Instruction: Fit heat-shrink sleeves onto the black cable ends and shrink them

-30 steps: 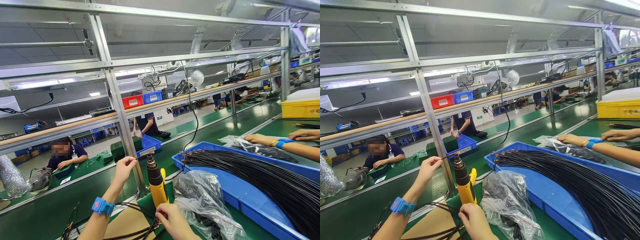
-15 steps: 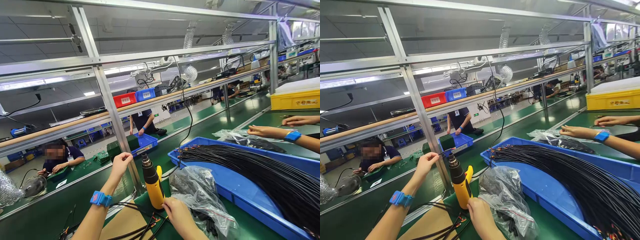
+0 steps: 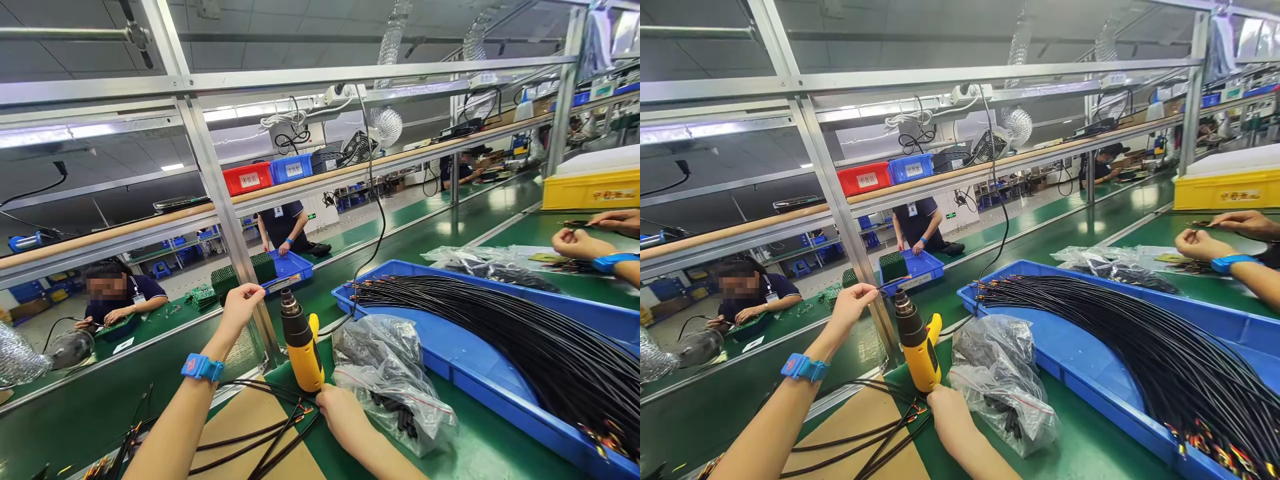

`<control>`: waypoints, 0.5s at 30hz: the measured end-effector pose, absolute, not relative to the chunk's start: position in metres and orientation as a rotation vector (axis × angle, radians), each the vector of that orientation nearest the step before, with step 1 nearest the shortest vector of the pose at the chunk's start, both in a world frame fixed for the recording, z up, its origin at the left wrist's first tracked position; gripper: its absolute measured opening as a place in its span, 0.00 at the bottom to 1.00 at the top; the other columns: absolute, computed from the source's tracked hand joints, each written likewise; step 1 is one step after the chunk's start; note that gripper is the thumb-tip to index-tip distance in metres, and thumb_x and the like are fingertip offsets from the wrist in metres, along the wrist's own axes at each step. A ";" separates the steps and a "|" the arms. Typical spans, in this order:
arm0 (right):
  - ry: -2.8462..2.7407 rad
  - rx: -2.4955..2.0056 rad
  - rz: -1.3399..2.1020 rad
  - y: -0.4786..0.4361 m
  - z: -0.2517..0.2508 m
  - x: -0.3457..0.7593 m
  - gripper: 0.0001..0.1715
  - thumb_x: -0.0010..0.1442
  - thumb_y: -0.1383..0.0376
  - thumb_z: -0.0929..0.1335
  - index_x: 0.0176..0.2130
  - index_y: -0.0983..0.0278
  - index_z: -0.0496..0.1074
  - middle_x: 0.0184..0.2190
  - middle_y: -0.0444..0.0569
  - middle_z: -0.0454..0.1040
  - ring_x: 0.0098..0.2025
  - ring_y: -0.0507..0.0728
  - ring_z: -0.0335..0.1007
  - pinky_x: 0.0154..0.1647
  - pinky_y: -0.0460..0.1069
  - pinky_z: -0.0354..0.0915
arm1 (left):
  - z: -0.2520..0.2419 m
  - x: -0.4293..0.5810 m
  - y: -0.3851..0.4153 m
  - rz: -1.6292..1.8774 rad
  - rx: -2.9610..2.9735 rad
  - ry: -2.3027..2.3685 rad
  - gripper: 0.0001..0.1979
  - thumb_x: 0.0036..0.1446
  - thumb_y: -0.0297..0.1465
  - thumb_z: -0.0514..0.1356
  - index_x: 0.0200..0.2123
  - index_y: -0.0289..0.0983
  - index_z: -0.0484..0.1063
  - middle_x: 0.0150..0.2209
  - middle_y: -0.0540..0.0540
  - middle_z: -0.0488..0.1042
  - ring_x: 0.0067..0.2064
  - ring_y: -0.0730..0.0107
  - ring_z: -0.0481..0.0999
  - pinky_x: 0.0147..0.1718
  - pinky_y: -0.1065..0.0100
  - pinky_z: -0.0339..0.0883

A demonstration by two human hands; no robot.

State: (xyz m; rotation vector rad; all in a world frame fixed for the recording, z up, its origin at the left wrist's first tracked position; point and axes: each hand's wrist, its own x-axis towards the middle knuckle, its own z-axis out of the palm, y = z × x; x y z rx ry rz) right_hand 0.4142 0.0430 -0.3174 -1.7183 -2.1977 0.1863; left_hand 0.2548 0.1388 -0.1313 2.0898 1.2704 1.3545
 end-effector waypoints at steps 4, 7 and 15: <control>-2.310 -1.666 0.118 0.043 -0.323 0.399 0.13 0.51 0.76 0.62 0.31 0.66 0.74 0.37 0.55 0.73 0.40 0.60 0.69 0.28 0.47 0.62 | -0.129 0.254 0.138 1.356 2.093 1.293 0.11 0.44 0.37 0.59 0.24 0.34 0.73 0.20 0.52 0.69 0.23 0.75 0.63 0.24 0.72 0.55; -2.355 -1.663 0.070 0.043 -0.331 0.391 0.14 0.51 0.77 0.61 0.31 0.68 0.74 0.35 0.59 0.72 0.41 0.61 0.68 0.28 0.47 0.63 | -0.129 0.252 0.138 1.358 2.088 1.313 0.11 0.44 0.37 0.59 0.24 0.34 0.73 0.20 0.52 0.68 0.23 0.74 0.63 0.24 0.72 0.55; -2.539 -1.571 0.232 0.032 -0.340 0.388 0.06 0.46 0.68 0.68 0.24 0.60 0.76 0.23 0.48 0.76 0.27 0.55 0.71 0.26 0.46 0.61 | -0.132 0.250 0.137 1.326 2.124 1.314 0.11 0.44 0.37 0.59 0.24 0.34 0.73 0.20 0.51 0.70 0.23 0.74 0.65 0.24 0.72 0.58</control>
